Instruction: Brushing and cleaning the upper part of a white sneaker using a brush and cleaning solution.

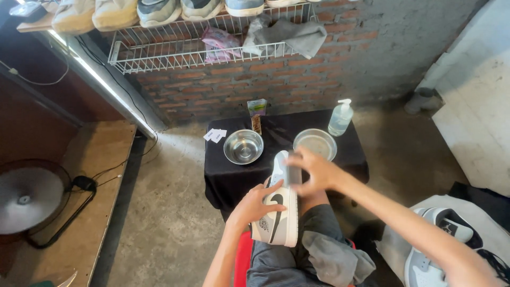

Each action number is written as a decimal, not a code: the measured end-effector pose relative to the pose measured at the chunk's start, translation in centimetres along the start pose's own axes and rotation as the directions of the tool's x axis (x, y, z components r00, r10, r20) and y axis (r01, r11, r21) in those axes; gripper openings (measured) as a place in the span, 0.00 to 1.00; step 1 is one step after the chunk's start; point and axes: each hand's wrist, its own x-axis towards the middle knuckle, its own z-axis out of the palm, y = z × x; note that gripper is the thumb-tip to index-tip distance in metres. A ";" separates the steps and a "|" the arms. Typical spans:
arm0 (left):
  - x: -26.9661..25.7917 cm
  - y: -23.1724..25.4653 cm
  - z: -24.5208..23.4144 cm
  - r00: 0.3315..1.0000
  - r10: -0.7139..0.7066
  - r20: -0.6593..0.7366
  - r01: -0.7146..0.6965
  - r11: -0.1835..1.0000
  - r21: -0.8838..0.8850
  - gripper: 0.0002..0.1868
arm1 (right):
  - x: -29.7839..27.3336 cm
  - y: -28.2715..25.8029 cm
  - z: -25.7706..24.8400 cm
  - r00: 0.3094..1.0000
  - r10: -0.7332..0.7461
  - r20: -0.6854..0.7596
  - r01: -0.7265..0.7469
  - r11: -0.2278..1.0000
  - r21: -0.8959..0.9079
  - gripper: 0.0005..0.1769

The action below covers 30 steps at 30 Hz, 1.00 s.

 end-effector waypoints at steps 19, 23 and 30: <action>0.2 0.3 0.3 0.999 0.034 -0.015 -0.033 0.998 0.050 0.42 | -1.4 -0.3 0.5 0.942 -0.248 -0.225 0.156 0.919 -0.362 0.46; 0.1 0.7 0.3 1.000 0.015 -0.003 -0.015 0.999 0.031 0.40 | -3.4 -2.8 1.7 0.904 -0.416 -0.095 0.392 0.897 -0.203 0.47; 1.2 -2.2 1.5 0.994 0.110 -0.023 -0.109 0.993 0.050 0.42 | -3.1 -1.9 2.8 0.930 -0.298 -0.215 0.243 0.938 -0.248 0.44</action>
